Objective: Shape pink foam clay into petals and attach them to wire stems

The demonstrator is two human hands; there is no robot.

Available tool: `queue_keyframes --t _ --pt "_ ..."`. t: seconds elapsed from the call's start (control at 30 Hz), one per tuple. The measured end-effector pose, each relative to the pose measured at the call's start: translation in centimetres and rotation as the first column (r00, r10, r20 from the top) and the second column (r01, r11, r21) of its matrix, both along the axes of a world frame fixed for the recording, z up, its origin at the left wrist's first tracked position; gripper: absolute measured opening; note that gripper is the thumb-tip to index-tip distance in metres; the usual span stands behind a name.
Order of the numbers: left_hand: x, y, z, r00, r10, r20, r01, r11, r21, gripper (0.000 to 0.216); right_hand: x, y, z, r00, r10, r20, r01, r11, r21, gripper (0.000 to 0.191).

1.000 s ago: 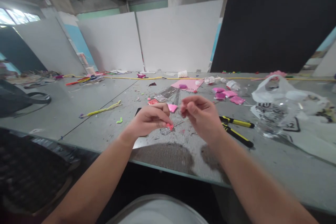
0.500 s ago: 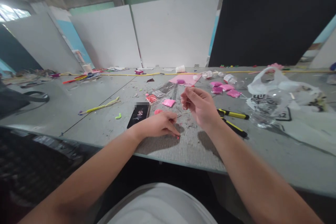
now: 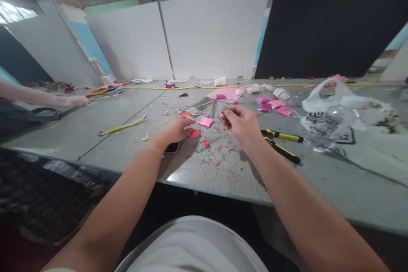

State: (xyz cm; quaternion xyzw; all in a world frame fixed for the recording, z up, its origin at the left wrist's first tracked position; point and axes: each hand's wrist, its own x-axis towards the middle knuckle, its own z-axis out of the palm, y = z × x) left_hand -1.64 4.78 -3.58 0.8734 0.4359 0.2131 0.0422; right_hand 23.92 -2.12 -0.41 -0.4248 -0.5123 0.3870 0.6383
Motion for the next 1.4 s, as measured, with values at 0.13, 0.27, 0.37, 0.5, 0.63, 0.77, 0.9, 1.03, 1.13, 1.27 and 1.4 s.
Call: queue_keyframes --t 0.13,0.27,0.37,0.5,0.63,0.77,0.9,1.03,1.13,1.27,1.4 --pt "0.7 -0.5 -0.1 1.0 -0.015 0.006 0.015 0.991 -0.132 0.033 -0.1 0.1 -0.2 0.999 -0.002 0.035 0.003 0.999 -0.049 0.033" --pt "1.3 -1.6 0.5 0.993 -0.12 0.0 0.118 0.976 -0.184 0.018 -0.2 0.2 -0.6 0.992 0.0 0.13 0.007 0.999 -0.054 0.025" --pt "1.6 -2.1 0.9 0.994 -0.078 0.076 0.087 0.989 -0.12 0.011 -0.3 0.4 -0.9 0.961 -0.021 0.275 0.026 1.0 -0.014 0.018" --pt "2.1 -2.7 1.6 0.897 0.0 0.442 0.074 0.986 -0.149 0.027 -0.8 0.3 -1.3 0.803 -0.139 0.579 0.048 0.984 0.17 0.016" --pt "2.6 -3.2 2.1 0.806 -0.03 0.591 0.195 0.957 -0.216 0.028 -1.8 -0.1 -1.7 0.704 -0.105 0.703 -0.132 0.952 0.275 0.021" --pt "2.8 -3.4 2.1 0.791 -0.051 0.61 0.242 0.942 -0.235 0.025 -2.3 -0.2 -1.9 0.671 -0.123 0.731 -0.183 0.928 0.325 0.018" --pt "2.6 -3.4 2.2 0.797 -0.063 0.6 0.258 0.935 -0.244 0.027 -2.3 -0.2 -1.9 0.664 -0.157 0.731 -0.168 0.921 0.35 0.014" --pt "2.6 -3.3 2.2 0.791 -0.066 0.609 0.28 0.923 -0.263 0.027 -2.4 -0.2 -1.8 0.65 -0.15 0.745 -0.181 0.922 0.343 0.013" --pt "2.8 -3.2 2.0 0.765 -0.09 0.637 0.347 0.891 -0.292 0.027 -2.4 -0.2 -1.8 0.64 -0.105 0.761 -0.211 0.928 0.306 0.01" --pt "3.0 -3.2 1.8 0.718 -0.102 0.688 0.432 0.841 -0.326 0.026 -2.5 0.0 -1.8 0.678 -0.058 0.733 -0.193 0.948 0.253 0.008" --pt "2.8 -2.9 1.9 0.729 -0.037 0.683 0.32 0.901 -0.293 0.026 -1.8 0.6 -1.9 0.762 -0.146 0.631 -0.041 0.962 0.271 0.023"
